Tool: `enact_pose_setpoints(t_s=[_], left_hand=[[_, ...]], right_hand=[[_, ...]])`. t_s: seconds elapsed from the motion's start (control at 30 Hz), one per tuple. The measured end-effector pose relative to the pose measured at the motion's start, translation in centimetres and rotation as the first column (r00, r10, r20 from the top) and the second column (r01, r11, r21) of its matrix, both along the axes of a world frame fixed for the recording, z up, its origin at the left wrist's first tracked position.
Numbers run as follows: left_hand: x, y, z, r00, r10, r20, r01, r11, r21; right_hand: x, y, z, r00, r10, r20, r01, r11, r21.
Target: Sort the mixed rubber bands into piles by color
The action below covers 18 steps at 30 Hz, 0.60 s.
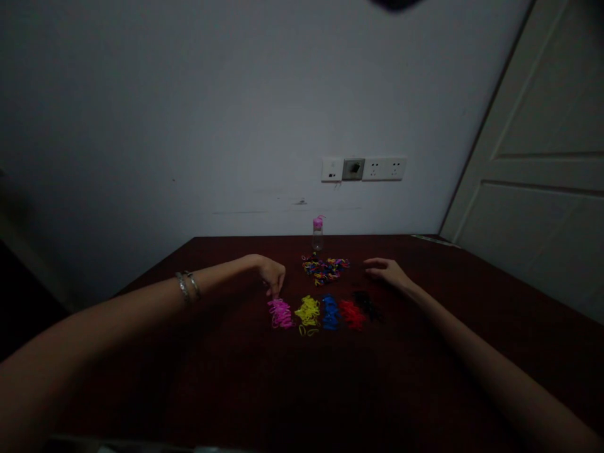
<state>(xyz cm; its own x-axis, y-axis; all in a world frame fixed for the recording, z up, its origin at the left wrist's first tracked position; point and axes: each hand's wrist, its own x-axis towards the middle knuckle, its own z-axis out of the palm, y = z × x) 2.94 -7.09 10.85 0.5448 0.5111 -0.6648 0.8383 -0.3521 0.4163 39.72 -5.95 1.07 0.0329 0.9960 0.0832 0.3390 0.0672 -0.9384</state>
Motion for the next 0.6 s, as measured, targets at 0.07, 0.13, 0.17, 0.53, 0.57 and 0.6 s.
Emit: enact_pose_setpoints(t_s=[0.07,0.13,0.17,0.53,0.57,0.6], left_hand=[[0.0,0.5,-0.2,0.996,0.063,0.062,-0.064,0.998,0.006],[-0.2,1.5,-0.2,0.982,0.122,0.144,-0.13,0.991,0.043],[-0.3,2.2,-0.1,0.974,0.143,0.176,-0.158,0.984,0.078],[-2.6,8.0,-2.6,0.867,0.255,0.428,-0.48,0.66,0.578],[-2.8,8.1,-3.2,0.849,0.264,0.457,-0.509,0.639,0.577],[-2.9,8.1,-3.9,0.83,0.278,0.483,-0.539,0.621,0.569]], right_hand=[[0.3,0.0,-0.3,1.0,-0.002,0.029,0.002,1.0,0.012],[0.3,0.0,-0.5,0.997,-0.006,0.08,0.003,0.999,0.04],[0.3,0.0,-0.6,0.994,-0.011,0.107,0.004,0.998,0.059],[-0.2,-0.5,-1.0,0.981,0.062,0.186,-0.091,0.984,0.152],[-0.3,-0.5,-1.0,0.983,0.083,0.164,-0.107,0.984,0.143],[-0.3,-0.6,-1.0,0.984,0.103,0.142,-0.122,0.984,0.133]])
